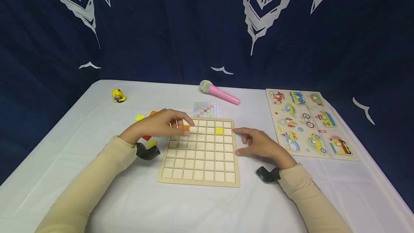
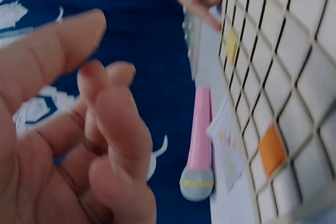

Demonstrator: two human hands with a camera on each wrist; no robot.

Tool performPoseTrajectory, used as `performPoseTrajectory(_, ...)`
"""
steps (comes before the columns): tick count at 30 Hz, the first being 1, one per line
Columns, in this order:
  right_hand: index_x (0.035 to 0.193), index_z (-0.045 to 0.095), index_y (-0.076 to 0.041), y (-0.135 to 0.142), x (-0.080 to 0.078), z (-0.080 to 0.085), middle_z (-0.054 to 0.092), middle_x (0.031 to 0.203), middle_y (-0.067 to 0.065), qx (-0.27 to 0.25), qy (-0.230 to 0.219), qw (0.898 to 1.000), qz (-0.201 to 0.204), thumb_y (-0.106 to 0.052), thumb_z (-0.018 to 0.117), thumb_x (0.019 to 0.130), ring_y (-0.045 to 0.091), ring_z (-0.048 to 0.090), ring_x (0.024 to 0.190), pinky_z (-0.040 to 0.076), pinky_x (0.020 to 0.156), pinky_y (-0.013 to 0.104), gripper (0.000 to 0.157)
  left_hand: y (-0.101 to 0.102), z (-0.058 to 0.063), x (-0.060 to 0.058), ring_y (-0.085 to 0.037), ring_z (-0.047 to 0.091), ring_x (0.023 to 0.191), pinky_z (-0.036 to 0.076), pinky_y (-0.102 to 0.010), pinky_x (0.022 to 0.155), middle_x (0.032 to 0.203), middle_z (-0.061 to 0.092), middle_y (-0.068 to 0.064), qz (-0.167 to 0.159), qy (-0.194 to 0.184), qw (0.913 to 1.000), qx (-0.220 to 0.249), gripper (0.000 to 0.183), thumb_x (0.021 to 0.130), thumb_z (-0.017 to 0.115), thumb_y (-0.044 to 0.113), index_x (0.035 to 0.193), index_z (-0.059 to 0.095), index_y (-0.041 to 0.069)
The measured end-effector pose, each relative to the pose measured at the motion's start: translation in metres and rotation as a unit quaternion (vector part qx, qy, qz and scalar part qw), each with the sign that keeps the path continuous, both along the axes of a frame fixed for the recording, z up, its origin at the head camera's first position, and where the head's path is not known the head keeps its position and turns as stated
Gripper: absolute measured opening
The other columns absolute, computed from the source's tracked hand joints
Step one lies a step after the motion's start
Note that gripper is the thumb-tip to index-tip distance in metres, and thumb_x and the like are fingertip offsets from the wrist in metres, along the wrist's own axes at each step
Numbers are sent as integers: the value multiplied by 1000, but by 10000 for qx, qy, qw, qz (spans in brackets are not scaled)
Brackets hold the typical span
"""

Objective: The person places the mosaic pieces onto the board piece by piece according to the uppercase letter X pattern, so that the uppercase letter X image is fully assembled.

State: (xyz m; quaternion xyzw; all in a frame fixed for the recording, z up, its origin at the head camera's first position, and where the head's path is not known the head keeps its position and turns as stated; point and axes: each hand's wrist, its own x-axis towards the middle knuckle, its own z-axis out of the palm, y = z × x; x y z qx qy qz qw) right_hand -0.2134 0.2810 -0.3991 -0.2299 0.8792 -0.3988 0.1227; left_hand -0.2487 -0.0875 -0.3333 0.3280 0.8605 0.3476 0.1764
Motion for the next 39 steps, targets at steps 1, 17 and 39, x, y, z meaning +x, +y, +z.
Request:
performPoseTrajectory(1,147,57,10,0,0,0,53,96,4,-18,1,10000,6,-11,92,85,12,44,72,39,64,27,74,-5,1,-1,-15,57,73,43,-30,69,93,67,0,-3,19,10000,80,38,99,80,25,132,74,10)
performPoseTrajectory(17,148,56,11,-1,0,0,53,96,4,-44,6,10000,24,-10,91,86,12,44,72,39,65,27,74,-66,-18,-5,-19,52,76,42,-25,68,87,58,-5,660,101,9830,1709,33,93,81,8,125,74,1)
performPoseTrajectory(39,148,56,11,2,0,-1,54,95,4,-85,24,9999,75,-10,91,86,11,43,71,38,64,27,74,-147,-57,-33,-19,50,72,39,-28,66,81,56,-2,2577,-451,9606,934,49,101,69,22,145,64,-1)
